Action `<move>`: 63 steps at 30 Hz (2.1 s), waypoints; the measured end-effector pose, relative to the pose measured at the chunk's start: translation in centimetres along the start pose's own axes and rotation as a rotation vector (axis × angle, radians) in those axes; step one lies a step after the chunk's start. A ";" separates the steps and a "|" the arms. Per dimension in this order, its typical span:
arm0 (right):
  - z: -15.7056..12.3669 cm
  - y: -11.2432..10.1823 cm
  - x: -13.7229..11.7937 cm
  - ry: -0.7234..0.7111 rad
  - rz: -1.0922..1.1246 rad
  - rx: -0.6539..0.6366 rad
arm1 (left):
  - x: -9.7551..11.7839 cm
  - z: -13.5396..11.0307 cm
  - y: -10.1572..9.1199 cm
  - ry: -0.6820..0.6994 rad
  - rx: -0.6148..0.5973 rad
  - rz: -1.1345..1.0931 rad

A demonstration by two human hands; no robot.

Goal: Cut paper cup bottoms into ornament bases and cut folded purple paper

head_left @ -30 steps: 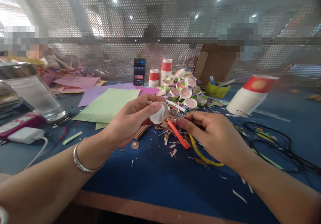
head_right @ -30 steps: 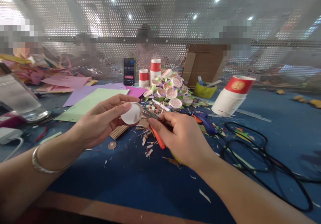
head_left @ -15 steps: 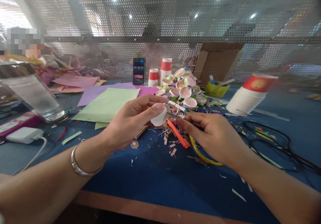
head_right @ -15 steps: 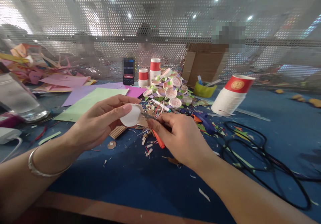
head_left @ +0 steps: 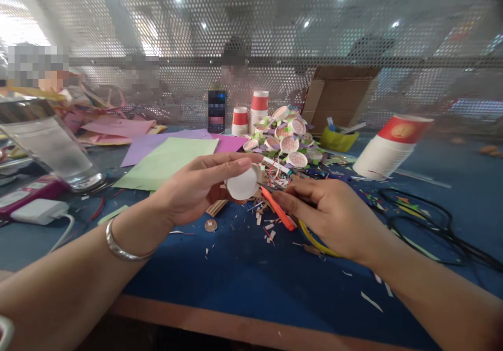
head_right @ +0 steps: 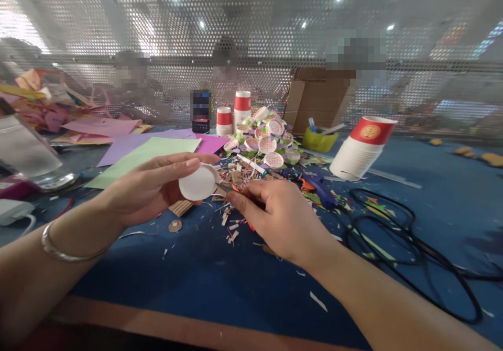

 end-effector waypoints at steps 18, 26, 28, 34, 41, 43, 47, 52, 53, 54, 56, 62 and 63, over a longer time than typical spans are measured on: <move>0.2 0.3 0.8 0.021 -0.014 -0.019 | -0.9 0.8 -0.4 -0.081 -0.039 -0.123; 0.0 0.2 0.6 0.032 -0.027 0.000 | -0.2 0.6 -0.7 -0.001 0.013 -0.034; 0.0 0.1 0.7 0.041 -0.040 0.007 | -0.1 0.5 -0.6 0.013 0.024 -0.014; 0.0 0.0 0.5 0.028 -0.061 0.010 | 0.1 0.2 -0.7 0.054 0.066 0.033; 0.0 -0.5 0.1 0.014 -0.087 0.053 | 0.2 0.2 -0.5 0.064 0.078 0.086; 0.0 -0.6 -0.2 -0.011 -0.093 0.063 | 0.1 0.2 0.0 0.055 0.056 0.126; 0.0 -0.7 -0.3 -0.025 -0.105 0.074 | 0.1 0.0 0.4 0.060 0.065 0.207; -0.1 -0.7 -0.5 -0.034 -0.125 0.073 | 0.4 0.0 0.7 0.085 0.063 0.207; -0.1 -0.7 -0.5 -0.035 -0.128 0.075 | 0.5 0.0 0.7 0.088 0.065 0.203; -0.1 -0.7 -0.5 -0.036 -0.128 0.076 | 0.5 -0.1 0.7 0.089 0.068 0.201; -0.1 -0.7 -0.5 -0.032 -0.123 0.075 | 0.5 -0.1 0.7 0.085 0.074 0.199; -0.1 -0.6 -0.5 -0.030 -0.113 0.061 | 0.7 -0.2 0.7 0.096 0.076 0.202; -0.1 -0.7 -0.5 -0.030 -0.113 0.062 | 0.7 -0.1 0.8 0.098 0.071 0.200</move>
Point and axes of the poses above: each hand's wrist, its own z-axis towards the middle knuckle, its own y-axis out of the palm, x = y × z, the point moved 10 cm from there along z, towards the middle knuckle
